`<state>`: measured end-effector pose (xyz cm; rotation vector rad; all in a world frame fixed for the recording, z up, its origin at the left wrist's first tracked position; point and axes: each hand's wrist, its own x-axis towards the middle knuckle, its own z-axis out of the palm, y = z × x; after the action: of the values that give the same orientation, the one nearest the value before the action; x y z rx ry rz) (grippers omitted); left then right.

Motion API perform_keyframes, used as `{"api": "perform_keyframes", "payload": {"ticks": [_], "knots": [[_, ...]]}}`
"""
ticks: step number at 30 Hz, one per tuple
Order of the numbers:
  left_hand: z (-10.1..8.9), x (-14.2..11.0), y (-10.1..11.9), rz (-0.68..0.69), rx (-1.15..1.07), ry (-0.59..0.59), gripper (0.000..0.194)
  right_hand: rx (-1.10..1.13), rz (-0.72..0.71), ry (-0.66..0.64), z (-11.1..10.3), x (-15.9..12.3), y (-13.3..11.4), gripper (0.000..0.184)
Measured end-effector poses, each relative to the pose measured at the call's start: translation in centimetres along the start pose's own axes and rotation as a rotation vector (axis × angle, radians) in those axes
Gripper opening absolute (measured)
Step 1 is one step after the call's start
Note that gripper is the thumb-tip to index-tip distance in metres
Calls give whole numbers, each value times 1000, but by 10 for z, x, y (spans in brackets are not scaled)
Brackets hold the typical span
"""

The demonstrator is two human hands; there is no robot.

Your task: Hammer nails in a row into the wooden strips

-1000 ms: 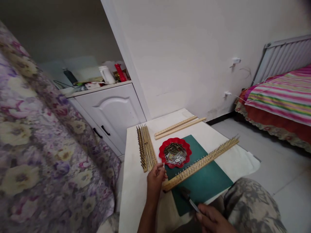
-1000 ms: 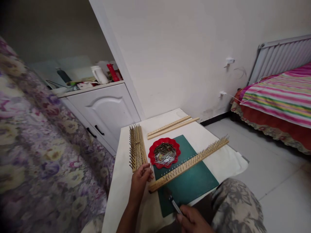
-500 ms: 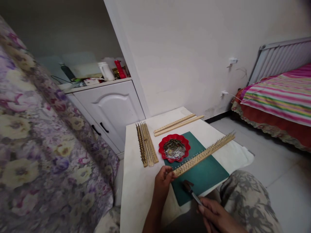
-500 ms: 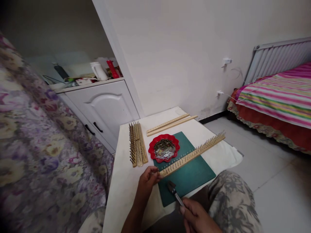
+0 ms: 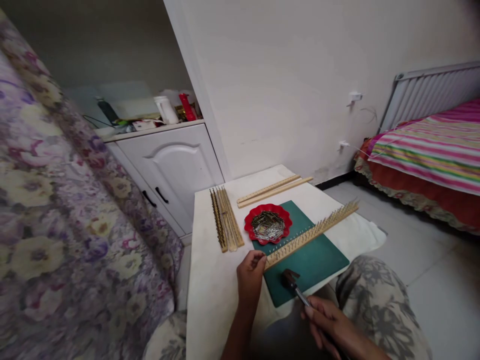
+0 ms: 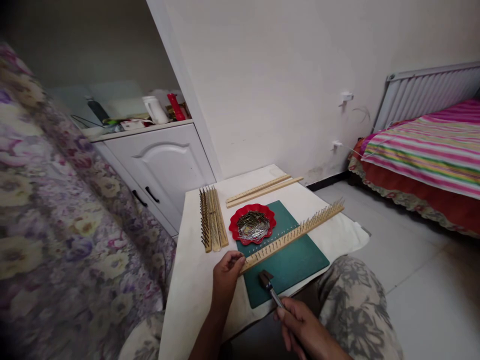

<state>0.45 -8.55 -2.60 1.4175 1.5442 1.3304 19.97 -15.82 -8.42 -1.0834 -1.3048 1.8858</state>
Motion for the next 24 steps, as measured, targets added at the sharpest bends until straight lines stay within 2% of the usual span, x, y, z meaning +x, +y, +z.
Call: {"api": "perform_keyframes", "payload": {"ticks": [7, 14, 24], "knots": [[17, 3, -4, 57, 115, -32, 16, 23, -33, 16, 2, -2, -1, 43], [15, 4, -12, 95, 195, -46, 16, 15, -28, 3, 1, 1, 3, 43], [14, 1, -15, 133, 234, -83, 16, 19, -33, 6, 3, -2, -7, 47]]}}
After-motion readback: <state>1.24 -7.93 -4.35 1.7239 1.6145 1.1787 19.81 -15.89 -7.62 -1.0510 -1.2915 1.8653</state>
